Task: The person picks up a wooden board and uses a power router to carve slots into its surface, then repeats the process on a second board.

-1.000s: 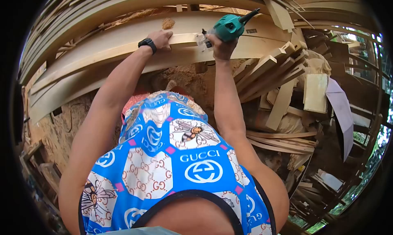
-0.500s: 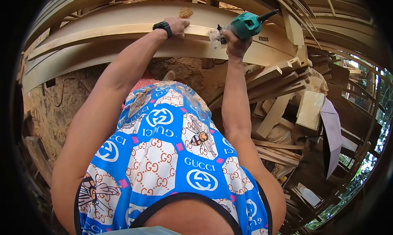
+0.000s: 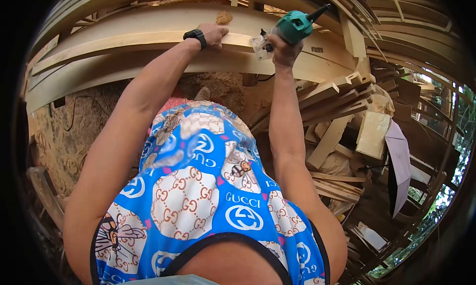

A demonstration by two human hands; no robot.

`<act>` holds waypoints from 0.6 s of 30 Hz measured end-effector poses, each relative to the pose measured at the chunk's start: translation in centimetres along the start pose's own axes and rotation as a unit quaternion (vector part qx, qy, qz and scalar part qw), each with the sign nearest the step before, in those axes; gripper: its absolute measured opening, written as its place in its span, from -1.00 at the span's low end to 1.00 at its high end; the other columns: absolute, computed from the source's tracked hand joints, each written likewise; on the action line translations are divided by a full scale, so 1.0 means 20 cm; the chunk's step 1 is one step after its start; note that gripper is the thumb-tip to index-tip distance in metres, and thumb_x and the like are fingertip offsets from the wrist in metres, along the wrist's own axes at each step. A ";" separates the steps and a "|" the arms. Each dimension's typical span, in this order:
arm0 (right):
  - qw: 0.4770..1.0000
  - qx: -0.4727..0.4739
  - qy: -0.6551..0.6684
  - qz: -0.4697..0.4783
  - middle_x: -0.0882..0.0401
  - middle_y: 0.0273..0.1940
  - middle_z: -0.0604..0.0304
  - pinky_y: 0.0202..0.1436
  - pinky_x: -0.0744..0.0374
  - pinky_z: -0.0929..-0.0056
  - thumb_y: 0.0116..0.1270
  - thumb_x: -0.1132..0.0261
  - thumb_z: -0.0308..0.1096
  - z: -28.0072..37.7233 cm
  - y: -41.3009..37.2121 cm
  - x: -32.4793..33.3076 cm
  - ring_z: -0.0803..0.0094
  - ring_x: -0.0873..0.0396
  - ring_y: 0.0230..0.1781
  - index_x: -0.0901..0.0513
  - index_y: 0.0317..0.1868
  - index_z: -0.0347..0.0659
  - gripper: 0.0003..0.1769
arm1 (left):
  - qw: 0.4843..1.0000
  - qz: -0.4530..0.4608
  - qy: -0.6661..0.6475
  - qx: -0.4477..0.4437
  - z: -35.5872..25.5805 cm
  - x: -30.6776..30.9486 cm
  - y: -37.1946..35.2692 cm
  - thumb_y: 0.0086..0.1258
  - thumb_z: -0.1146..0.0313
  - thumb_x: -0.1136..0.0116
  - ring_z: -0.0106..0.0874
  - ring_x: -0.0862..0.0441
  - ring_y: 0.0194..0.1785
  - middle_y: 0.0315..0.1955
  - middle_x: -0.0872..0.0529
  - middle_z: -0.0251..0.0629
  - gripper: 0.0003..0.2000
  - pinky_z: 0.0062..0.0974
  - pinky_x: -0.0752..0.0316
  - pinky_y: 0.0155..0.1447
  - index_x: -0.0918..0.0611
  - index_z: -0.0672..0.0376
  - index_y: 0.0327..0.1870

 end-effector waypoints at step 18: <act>1.000 0.015 -0.012 0.012 -0.75 -0.25 0.24 -0.11 -0.70 0.37 -0.18 -0.58 -0.55 -0.09 0.15 -0.05 0.38 -0.72 -0.29 -0.69 -0.13 -0.24 -0.52 | 1.000 0.003 0.003 0.000 0.00 0.01 -0.02 0.01 0.12 -0.52 -0.03 -0.75 -0.06 -0.24 -0.81 -0.13 -0.61 -0.04 -0.63 -0.06 -0.68 0.02 -0.15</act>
Point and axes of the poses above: each hand's wrist, its own y-axis towards the middle knuckle, its own x-axis out of the back of the hand, z = x × y, the point moved 9 cm from there along y, towards the middle knuckle
